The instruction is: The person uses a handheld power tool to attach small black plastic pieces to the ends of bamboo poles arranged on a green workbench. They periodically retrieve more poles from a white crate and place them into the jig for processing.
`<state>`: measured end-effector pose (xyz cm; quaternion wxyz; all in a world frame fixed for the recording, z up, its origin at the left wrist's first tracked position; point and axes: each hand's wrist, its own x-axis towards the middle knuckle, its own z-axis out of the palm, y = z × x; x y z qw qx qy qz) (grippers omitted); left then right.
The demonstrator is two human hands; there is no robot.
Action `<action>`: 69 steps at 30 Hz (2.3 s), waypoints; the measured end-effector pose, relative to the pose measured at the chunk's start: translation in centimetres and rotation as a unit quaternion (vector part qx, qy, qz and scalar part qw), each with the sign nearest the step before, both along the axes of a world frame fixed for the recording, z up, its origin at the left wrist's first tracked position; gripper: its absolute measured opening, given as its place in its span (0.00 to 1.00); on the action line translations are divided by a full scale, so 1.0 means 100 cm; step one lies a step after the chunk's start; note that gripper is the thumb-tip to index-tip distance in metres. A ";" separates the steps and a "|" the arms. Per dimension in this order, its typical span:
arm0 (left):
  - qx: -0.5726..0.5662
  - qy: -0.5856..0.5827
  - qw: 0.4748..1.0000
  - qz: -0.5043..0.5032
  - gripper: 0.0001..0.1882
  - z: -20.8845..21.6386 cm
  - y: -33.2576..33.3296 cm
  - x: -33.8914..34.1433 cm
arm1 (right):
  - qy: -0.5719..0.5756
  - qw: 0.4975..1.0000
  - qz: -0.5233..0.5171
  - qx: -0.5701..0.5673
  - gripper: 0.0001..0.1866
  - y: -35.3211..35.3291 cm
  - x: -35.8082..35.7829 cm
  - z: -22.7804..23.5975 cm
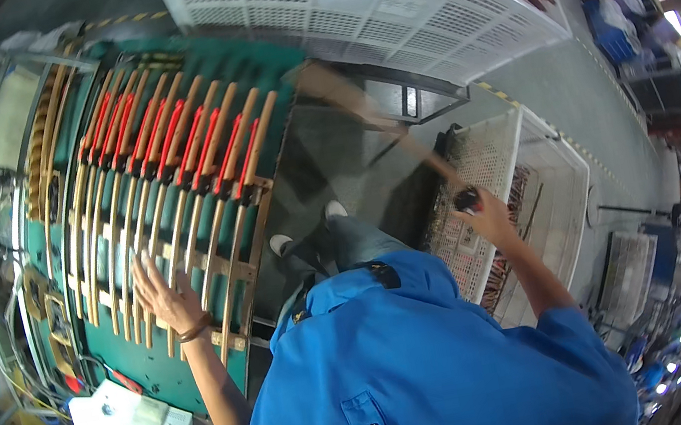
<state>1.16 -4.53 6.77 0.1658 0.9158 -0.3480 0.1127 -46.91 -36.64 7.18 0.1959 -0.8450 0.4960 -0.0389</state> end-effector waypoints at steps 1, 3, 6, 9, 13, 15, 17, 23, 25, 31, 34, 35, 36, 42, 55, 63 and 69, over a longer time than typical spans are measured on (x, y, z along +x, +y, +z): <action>0.038 -0.036 0.997 0.051 0.34 -0.028 0.016 0.009 | -0.020 0.993 -0.113 0.019 0.27 0.013 -0.048 -0.016; 0.139 0.018 0.978 0.155 0.33 -0.087 0.040 0.010 | -0.226 0.931 -0.286 -0.005 0.18 0.051 -0.133 -0.069; 0.226 -0.019 0.967 0.114 0.27 -0.107 0.045 0.015 | -0.094 0.892 -0.442 0.035 0.14 0.092 -0.229 -0.127; 0.395 0.113 0.909 0.075 0.28 -0.028 -0.006 -0.007 | -0.480 0.503 -0.628 0.349 0.11 0.104 -0.330 -0.182; 0.150 0.073 0.972 0.168 0.27 -0.071 0.033 0.008 | -0.276 0.758 -0.540 0.239 0.12 0.080 -0.368 -0.201; 0.148 0.090 0.970 0.172 0.28 -0.054 0.023 0.005 | -0.187 0.763 -0.568 0.246 0.13 0.059 -0.335 -0.178; 0.138 0.090 0.969 0.185 0.30 -0.062 0.026 -0.002 | -0.119 0.836 -0.517 0.139 0.12 0.015 -0.294 -0.179; -0.011 0.018 0.970 0.242 0.31 -0.063 0.044 0.035 | -0.226 0.972 -0.061 -0.038 0.09 -0.073 -0.097 -0.188; -0.051 -0.009 0.953 0.300 0.30 -0.069 0.061 0.073 | -0.187 0.981 0.028 0.034 0.09 -0.044 0.054 -0.107; -0.030 -0.046 0.947 0.316 0.32 -0.073 0.096 0.187 | -0.299 0.827 0.476 -0.020 0.13 0.076 0.370 0.015; -0.003 -0.041 0.949 0.312 0.32 -0.082 0.098 0.230 | -0.244 0.743 0.611 -0.120 0.21 0.123 0.486 0.028; 0.008 -0.023 0.951 0.310 0.32 -0.083 0.096 0.242 | -0.211 0.739 0.627 -0.129 0.23 0.133 0.522 0.027; 0.014 0.003 0.955 0.296 0.32 -0.084 0.096 0.252 | -0.210 0.742 0.624 -0.128 0.26 0.142 0.556 0.021; 0.036 0.102 0.951 0.291 0.30 -0.073 0.088 0.254 | -0.122 0.769 0.594 -0.200 0.32 0.148 0.724 -0.023; -0.070 0.060 0.948 0.303 0.28 -0.079 0.101 0.249 | -0.085 0.749 0.620 -0.216 0.28 0.147 0.751 -0.060; -0.198 -0.062 0.909 0.362 0.23 -0.043 0.107 0.216 | -0.095 0.741 0.626 -0.221 0.28 0.131 0.749 -0.083; -0.231 -0.022 0.819 0.525 0.26 -0.042 0.209 0.208 | -0.260 0.618 0.738 0.076 0.21 0.259 0.755 0.000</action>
